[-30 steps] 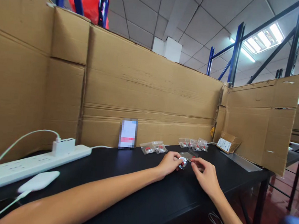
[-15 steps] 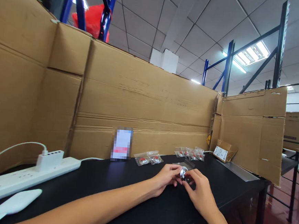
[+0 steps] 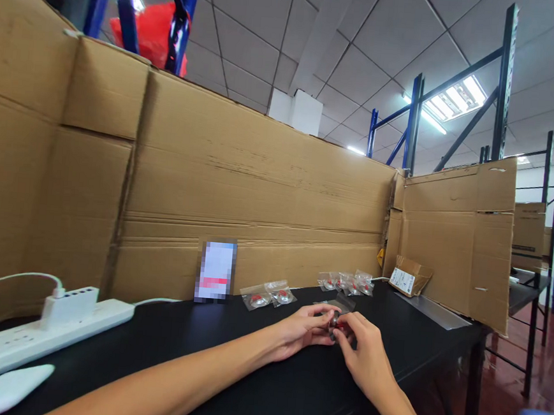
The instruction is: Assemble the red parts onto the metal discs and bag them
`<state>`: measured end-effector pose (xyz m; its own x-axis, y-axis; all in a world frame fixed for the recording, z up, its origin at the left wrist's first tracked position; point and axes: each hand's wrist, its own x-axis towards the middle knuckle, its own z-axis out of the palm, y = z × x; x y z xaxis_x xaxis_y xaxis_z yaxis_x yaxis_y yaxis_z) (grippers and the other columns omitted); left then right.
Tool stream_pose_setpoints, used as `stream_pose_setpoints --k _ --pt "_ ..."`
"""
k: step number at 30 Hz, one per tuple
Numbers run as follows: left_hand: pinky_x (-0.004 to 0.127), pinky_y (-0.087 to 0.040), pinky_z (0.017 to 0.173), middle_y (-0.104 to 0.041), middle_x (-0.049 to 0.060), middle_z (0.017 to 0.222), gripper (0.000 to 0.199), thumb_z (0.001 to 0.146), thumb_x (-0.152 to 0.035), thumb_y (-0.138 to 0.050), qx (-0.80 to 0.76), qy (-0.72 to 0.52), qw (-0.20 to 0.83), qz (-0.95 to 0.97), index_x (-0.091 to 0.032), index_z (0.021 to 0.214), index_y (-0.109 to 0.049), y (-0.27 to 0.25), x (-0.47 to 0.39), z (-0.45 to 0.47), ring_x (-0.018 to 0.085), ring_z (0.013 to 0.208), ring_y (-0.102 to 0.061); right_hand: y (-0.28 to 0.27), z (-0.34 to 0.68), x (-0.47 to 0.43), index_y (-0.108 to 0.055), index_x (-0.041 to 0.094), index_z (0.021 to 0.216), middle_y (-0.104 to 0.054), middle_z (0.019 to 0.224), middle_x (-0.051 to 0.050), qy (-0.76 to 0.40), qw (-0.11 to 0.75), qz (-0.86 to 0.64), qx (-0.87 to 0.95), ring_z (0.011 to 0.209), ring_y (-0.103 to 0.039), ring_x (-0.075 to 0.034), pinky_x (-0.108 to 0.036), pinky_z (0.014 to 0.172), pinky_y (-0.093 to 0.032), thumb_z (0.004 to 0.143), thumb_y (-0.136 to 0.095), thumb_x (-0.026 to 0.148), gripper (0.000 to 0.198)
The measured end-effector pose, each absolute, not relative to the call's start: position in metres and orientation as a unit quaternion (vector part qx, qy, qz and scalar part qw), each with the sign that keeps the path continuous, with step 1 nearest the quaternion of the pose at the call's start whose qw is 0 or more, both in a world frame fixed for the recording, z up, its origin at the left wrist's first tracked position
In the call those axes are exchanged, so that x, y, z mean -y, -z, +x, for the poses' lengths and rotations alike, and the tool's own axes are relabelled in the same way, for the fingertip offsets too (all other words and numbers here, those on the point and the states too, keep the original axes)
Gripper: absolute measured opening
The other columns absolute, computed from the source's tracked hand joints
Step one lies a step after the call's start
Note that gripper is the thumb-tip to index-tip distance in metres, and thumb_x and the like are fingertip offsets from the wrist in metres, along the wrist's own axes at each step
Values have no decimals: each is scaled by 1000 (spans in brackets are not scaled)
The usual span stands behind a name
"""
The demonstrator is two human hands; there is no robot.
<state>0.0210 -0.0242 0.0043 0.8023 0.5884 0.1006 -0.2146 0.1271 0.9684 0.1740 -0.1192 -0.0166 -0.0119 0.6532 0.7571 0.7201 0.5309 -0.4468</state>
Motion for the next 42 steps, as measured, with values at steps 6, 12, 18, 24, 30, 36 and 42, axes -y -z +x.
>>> stream_pose_setpoints --k 6,12,18,24,30,36,42 --pt "36 -49 88 -66 7 95 32 73 -33 -77 -132 -257 734 615 -12 95 -68 -6 26 19 17 88 -65 18 175 117 -65 21 92 -65 85 -3 5 535 -472 700 69 -60 -14 -23 61 -45 89 -53 23 12" --pt "42 -48 92 -68 9 94 37 69 -32 -80 -145 -269 727 615 -13 99 -68 -8 29 19 19 84 -67 17 177 117 -66 20 91 -66 82 -3 -9 538 -482 692 65 -60 -14 -23 59 -45 88 -54 26 13" --pt "43 -51 88 -68 9 93 36 70 -32 -79 -153 -273 710 631 -12 98 -68 -6 28 19 19 80 -67 16 178 115 -65 19 86 -66 74 -3 -57 539 -494 680 55 -59 -13 -22 53 -43 91 -49 31 21" --pt "42 -51 87 -69 11 93 43 68 -35 -81 -153 -274 695 647 -13 101 -65 -5 29 19 23 81 -70 21 178 111 -62 19 78 -64 67 -1 -21 536 -508 674 55 -55 -13 -22 54 -40 90 -50 30 20" --pt "46 -49 91 -69 10 92 39 68 -32 -81 -135 -278 720 621 -13 99 -66 -7 32 19 22 83 -69 21 178 108 -63 18 80 -64 67 -1 -33 540 -502 675 53 -55 -12 -22 53 -40 90 -50 32 22" --pt "48 -48 95 -70 11 93 41 70 -32 -80 -142 -290 742 588 -13 103 -66 -4 26 19 23 87 -69 19 176 109 -65 19 84 -67 70 -2 -69 553 -484 675 50 -55 -11 -21 49 -40 89 -52 36 23" --pt "47 -48 95 -71 11 91 39 71 -31 -79 -152 -306 747 570 -13 102 -64 -3 24 21 23 88 -69 17 178 108 -65 19 93 -65 72 0 -112 559 -487 662 47 -55 -10 -20 46 -41 86 -55 39 23"
